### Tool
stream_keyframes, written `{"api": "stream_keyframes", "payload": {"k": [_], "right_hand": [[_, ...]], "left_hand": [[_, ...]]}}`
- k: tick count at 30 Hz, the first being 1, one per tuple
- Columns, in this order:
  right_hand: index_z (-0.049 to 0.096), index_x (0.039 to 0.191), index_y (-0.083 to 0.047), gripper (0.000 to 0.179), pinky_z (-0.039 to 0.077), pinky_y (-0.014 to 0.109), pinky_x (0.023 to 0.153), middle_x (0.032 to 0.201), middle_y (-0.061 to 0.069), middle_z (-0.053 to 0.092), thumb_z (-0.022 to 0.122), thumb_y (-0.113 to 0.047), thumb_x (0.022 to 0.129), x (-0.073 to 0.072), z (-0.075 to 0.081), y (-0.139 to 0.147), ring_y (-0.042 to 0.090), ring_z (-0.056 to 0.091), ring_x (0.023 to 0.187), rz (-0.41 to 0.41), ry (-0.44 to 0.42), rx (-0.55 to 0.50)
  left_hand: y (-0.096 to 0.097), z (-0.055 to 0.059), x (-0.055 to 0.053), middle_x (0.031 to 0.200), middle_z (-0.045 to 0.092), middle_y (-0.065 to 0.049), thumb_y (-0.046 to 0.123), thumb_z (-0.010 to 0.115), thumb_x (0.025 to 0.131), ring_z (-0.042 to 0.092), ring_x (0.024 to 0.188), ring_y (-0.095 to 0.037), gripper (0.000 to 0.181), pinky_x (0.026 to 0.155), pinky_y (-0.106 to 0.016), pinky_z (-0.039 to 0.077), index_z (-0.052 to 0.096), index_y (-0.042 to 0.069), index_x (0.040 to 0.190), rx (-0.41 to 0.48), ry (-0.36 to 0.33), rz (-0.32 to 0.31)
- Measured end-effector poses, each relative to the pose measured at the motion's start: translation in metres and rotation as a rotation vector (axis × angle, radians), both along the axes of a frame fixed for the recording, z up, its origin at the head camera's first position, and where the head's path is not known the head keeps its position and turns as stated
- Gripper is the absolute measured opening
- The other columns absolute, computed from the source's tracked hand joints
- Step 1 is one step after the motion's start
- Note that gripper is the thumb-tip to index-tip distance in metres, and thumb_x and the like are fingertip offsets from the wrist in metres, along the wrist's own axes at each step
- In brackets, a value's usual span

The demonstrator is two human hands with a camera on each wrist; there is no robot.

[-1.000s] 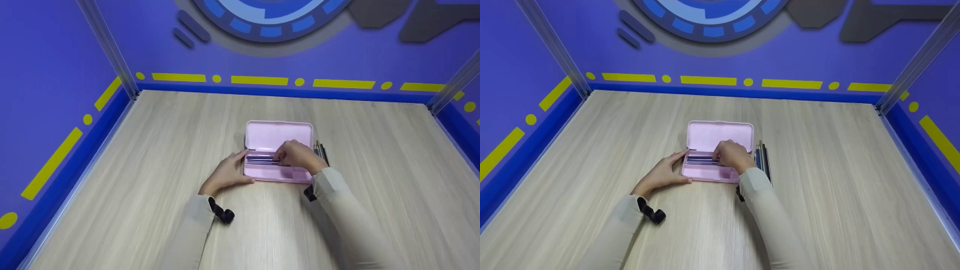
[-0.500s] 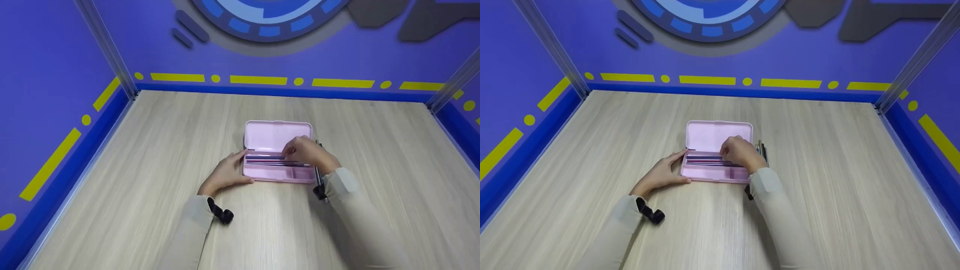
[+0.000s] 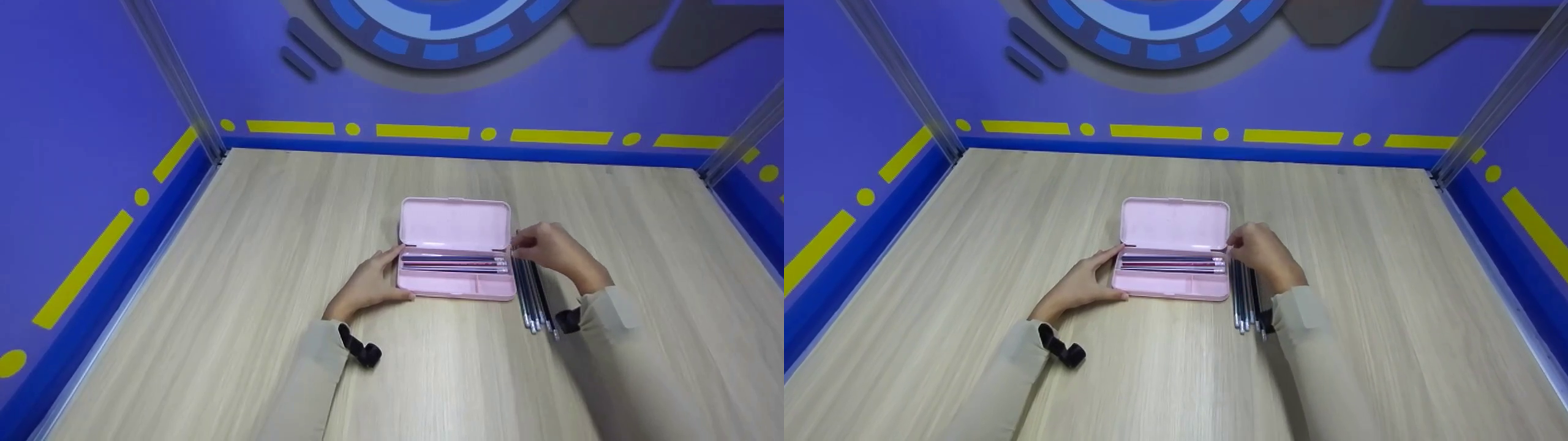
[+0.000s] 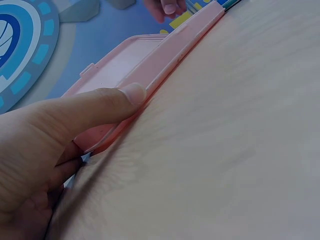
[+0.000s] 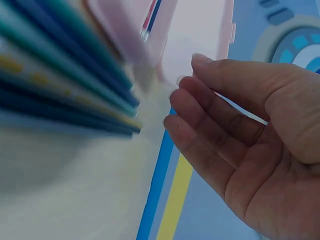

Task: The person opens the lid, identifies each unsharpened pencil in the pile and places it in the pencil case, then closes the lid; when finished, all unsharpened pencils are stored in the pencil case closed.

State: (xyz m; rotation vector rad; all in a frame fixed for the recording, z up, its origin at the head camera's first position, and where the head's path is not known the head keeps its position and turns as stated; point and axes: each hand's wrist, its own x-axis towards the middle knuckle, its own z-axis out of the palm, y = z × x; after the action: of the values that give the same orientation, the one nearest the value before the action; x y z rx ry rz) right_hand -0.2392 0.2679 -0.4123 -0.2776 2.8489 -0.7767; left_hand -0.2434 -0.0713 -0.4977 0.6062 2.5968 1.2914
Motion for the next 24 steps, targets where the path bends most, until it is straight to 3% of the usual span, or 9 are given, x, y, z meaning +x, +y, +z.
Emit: {"api": "stream_keyframes", "payload": {"k": [9,13,24], "right_hand": [[0.068,0.105,0.010,0.027,0.053,0.032,0.067,0.092,0.019,0.070,0.069,-0.008,0.084,0.009,-0.006,0.024,0.020,0.061,0.077,-0.015,-0.035,-0.001],[0.064,0.113,0.012,0.038,0.054,0.034,0.070,0.096,0.020,0.069,0.070,-0.013,0.084,0.014,-0.007,0.029,0.020,0.062,0.080,-0.031,-0.109,0.011],[0.060,0.119,0.009,0.047,0.054,0.033,0.071,0.102,0.020,0.068,0.073,-0.017,0.082,0.018,-0.015,0.037,0.020,0.061,0.082,-0.071,-0.258,0.054]], "left_hand": [[0.000,-0.002,-0.001,0.150,0.041,-0.013,0.036,0.089,0.061,0.032,0.141,-0.037,0.103,0.117,-0.050,0.024,0.037,0.021,0.149,-0.008,-0.018,0.011],[0.000,-0.002,-0.001,0.151,0.040,-0.011,0.038,0.088,0.062,0.026,0.143,-0.039,0.103,0.118,-0.052,0.022,0.036,0.022,0.149,-0.010,-0.026,0.013],[0.000,-0.002,-0.001,0.150,0.042,-0.011,0.039,0.088,0.062,0.033,0.140,-0.037,0.104,0.116,-0.051,0.026,0.036,0.021,0.150,-0.005,-0.004,-0.002]]}}
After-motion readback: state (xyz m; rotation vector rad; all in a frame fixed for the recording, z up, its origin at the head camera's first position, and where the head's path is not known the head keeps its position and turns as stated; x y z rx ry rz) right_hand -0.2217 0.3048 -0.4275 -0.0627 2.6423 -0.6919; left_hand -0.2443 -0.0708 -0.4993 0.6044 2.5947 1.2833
